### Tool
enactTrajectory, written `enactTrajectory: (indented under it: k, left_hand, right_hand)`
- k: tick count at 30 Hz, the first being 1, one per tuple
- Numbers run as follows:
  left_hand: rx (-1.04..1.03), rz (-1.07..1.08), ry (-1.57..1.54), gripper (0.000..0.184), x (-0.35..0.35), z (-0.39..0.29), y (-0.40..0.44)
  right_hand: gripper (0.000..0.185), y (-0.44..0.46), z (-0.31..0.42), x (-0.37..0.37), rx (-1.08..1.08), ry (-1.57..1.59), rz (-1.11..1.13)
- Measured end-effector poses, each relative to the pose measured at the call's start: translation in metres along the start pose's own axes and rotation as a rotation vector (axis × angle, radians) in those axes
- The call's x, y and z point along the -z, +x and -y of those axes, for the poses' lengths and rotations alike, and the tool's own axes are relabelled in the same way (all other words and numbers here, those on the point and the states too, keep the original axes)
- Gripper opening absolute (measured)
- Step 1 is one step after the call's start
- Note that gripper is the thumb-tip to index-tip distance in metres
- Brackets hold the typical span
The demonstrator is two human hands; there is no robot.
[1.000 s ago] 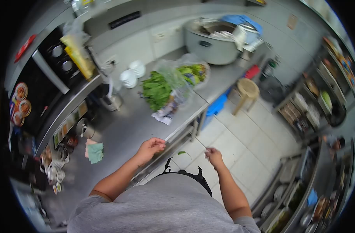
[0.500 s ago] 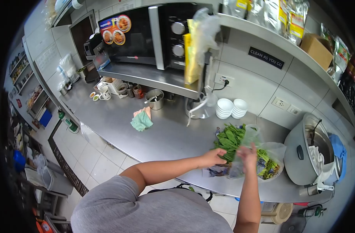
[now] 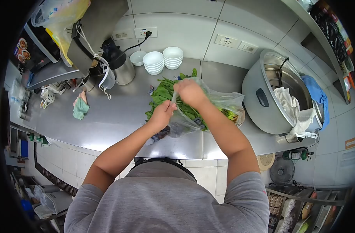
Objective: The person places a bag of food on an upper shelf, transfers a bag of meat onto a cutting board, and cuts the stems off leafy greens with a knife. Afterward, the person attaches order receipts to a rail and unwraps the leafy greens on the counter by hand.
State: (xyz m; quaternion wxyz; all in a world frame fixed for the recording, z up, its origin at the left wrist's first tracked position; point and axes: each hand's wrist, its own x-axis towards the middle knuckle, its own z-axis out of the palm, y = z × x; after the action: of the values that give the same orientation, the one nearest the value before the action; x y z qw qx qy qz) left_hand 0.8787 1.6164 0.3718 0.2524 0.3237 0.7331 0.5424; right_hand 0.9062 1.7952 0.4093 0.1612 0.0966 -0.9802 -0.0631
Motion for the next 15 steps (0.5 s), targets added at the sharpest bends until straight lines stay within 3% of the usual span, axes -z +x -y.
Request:
enactTrajectory:
  k: [5, 10, 15]
  left_hand:
    - [0.035, -0.048, 0.039, 0.025, 0.002, -0.018, 0.004]
    - [0.070, -0.103, 0.005, 0.024, 0.005, -0.014, -0.001]
    - [0.115, -0.098, -0.103, 0.024, 0.005, 0.004, -0.012]
  right_hand:
    - [0.008, 0.021, -0.024, -0.034, -0.003, -0.038, -0.113]
    - [0.008, 0.045, -0.028, -0.065, -0.285, -0.092, 0.036]
    - [0.010, 0.061, -0.036, -0.087, -0.410, -0.012, 0.096]
